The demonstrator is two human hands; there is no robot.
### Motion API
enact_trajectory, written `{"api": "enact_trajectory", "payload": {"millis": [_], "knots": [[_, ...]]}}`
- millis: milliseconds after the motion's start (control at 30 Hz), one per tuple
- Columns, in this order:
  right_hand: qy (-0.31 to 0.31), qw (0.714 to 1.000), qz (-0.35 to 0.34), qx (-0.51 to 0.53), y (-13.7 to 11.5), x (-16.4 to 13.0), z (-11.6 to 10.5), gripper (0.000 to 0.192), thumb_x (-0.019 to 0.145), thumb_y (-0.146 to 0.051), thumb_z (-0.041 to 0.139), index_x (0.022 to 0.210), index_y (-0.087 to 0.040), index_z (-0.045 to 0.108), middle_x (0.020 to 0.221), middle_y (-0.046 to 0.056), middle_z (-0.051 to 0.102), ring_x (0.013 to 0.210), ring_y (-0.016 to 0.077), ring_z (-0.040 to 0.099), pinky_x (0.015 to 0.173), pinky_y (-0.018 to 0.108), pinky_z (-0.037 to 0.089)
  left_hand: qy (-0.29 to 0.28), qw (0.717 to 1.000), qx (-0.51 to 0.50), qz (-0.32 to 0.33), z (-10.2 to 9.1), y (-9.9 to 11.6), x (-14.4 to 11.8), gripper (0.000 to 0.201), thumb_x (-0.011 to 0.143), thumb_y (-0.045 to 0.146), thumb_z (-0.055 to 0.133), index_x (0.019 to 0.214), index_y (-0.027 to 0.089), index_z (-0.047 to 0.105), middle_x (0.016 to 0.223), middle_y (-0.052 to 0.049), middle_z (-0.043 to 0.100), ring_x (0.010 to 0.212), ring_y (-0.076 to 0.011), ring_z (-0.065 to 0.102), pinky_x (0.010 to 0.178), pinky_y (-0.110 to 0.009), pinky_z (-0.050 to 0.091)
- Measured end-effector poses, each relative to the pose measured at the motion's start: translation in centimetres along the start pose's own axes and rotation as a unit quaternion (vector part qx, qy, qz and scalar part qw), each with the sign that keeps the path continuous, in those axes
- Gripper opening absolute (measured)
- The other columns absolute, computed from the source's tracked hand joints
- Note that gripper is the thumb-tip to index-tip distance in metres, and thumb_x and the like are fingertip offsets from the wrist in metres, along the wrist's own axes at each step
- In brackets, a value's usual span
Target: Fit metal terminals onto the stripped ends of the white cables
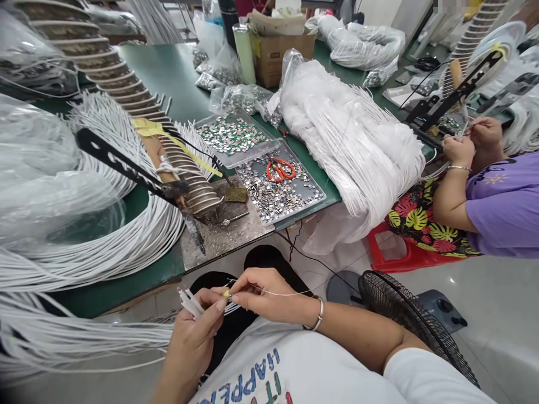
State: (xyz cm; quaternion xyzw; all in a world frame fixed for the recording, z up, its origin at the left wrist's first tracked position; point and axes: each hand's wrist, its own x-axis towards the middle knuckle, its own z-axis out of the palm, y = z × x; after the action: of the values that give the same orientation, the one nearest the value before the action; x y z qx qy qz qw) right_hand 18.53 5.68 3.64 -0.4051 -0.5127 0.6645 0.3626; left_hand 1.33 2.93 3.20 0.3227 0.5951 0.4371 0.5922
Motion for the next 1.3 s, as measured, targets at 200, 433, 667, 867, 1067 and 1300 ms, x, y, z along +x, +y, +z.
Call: {"api": "enact_trajectory", "payload": {"millis": [200, 433, 667, 867, 1067, 1300], "knots": [[0.006, 1.0, 0.021, 0.007, 0.1, -0.3, 0.2, 0.013, 0.085, -0.025, 0.066, 0.087, -0.012, 0.065, 0.068, -0.002, 0.055, 0.057, 0.0063, 0.049, 0.052, 0.017, 0.038, -0.006, 1.0, 0.029, 0.001, -0.9, -0.8, 0.2, 0.026, 0.068, 0.039, 0.077, 0.062, 0.017, 0.064, 0.088, -0.01, 0.068, 0.063, -0.016, 0.052, 0.056, -0.028, 0.041], [0.011, 0.998, -0.022, -0.056, 0.0, -0.4, 0.2, 0.013, 0.086, -0.026, 0.064, 0.088, -0.013, 0.066, 0.07, -0.001, 0.056, 0.059, 0.0072, 0.049, 0.053, 0.018, 0.039, -0.003, 0.999, 0.045, 0.014, -0.9, -0.8, 0.1, 0.027, 0.07, 0.04, 0.076, 0.06, 0.018, 0.064, 0.084, -0.008, 0.068, 0.076, -0.0209, 0.059, 0.072, -0.032, 0.047], [0.018, 0.953, -0.212, -0.214, -0.8, -0.1, -0.5, 0.031, 0.099, -0.019, 0.039, 0.126, -0.015, 0.054, 0.086, 0.004, 0.065, 0.07, 0.0098, 0.059, 0.068, 0.022, 0.051, 0.05, 0.994, 0.052, 0.08, -0.6, -0.1, 0.6, 0.022, 0.073, 0.035, 0.074, 0.063, 0.018, 0.064, 0.085, -0.008, 0.071, 0.084, -0.022, 0.064, 0.077, -0.031, 0.048], [0.044, 0.936, -0.239, -0.256, -1.0, 0.9, -0.5, 0.013, 0.096, -0.016, 0.049, 0.104, -0.017, 0.059, 0.076, 0.001, 0.068, 0.064, 0.009, 0.066, 0.062, 0.018, 0.052, 0.104, 0.982, 0.076, 0.141, -0.3, 1.3, 1.7, 0.021, 0.075, 0.032, 0.073, 0.064, 0.017, 0.064, 0.086, -0.008, 0.071, 0.083, -0.0219, 0.065, 0.076, -0.032, 0.049], [0.117, 0.904, -0.32, -0.26, -1.7, 2.6, 0.0, 0.006, 0.092, -0.014, 0.053, 0.089, -0.018, 0.058, 0.092, 0.008, 0.069, 0.094, 0.0158, 0.066, 0.081, 0.028, 0.055, 0.113, 0.976, 0.046, 0.178, 0.2, 1.7, 3.0, 0.018, 0.077, 0.03, 0.073, 0.068, 0.018, 0.065, 0.086, -0.004, 0.07, 0.086, -0.019, 0.063, 0.081, -0.03, 0.047], [0.133, 0.896, -0.344, -0.248, -1.2, 4.0, 0.6, 0.008, 0.09, -0.015, 0.051, 0.083, -0.019, 0.053, 0.101, 0.011, 0.069, 0.096, 0.015, 0.067, 0.083, 0.03, 0.055, 0.118, 0.979, 0.029, 0.165, 0.8, 2.3, 4.2, 0.02, 0.075, 0.032, 0.073, 0.067, 0.017, 0.063, 0.088, -0.006, 0.071, 0.084, -0.0205, 0.064, 0.077, -0.03, 0.048]]}}
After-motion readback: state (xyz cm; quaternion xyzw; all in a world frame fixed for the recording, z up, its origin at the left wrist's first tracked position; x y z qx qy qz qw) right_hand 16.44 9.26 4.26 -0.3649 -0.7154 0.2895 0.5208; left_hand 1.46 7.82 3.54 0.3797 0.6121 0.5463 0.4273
